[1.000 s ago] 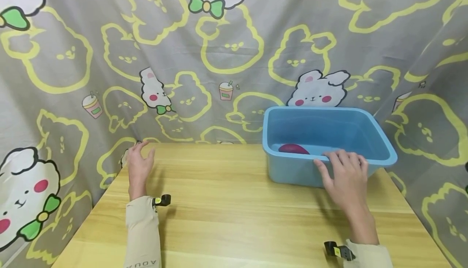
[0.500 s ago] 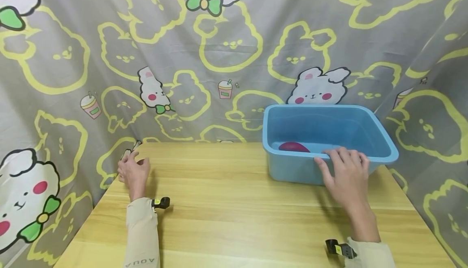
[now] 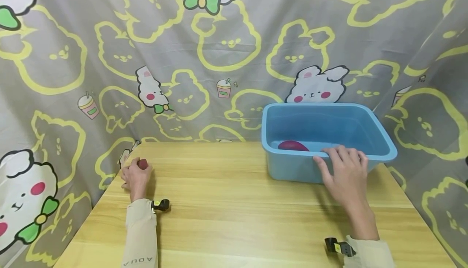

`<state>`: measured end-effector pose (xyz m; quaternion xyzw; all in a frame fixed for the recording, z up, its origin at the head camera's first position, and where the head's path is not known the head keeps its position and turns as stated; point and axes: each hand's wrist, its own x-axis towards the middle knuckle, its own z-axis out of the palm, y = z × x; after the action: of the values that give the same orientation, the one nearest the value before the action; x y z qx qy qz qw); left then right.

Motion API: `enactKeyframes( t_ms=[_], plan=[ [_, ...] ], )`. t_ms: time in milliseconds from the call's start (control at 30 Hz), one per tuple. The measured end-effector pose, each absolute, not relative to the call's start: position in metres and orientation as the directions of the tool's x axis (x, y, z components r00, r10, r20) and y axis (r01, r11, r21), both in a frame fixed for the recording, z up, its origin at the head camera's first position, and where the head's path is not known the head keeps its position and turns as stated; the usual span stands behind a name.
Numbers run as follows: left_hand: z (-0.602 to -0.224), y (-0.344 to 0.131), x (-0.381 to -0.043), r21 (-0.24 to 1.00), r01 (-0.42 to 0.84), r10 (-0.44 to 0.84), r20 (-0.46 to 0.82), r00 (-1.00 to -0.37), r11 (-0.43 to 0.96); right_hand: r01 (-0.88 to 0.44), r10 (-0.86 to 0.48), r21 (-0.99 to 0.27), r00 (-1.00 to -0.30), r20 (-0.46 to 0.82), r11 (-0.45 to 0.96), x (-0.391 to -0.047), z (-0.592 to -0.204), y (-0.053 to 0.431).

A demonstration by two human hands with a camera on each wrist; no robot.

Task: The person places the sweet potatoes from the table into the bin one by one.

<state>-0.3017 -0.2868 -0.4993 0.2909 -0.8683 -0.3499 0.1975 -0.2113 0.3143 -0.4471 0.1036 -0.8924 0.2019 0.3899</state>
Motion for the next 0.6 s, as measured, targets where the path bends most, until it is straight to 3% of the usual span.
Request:
enactKeyframes(
  t_ms=[600],
  plan=[
    [-0.5018, -0.288, -0.3009, 0.743, -0.41, -0.687, 0.092, -0.72, 0.529, -0.346, -0.033, -0.271, -0.669, 0.743, 0.898, -0.2107, -0.4468, 0.3146]
  ],
)
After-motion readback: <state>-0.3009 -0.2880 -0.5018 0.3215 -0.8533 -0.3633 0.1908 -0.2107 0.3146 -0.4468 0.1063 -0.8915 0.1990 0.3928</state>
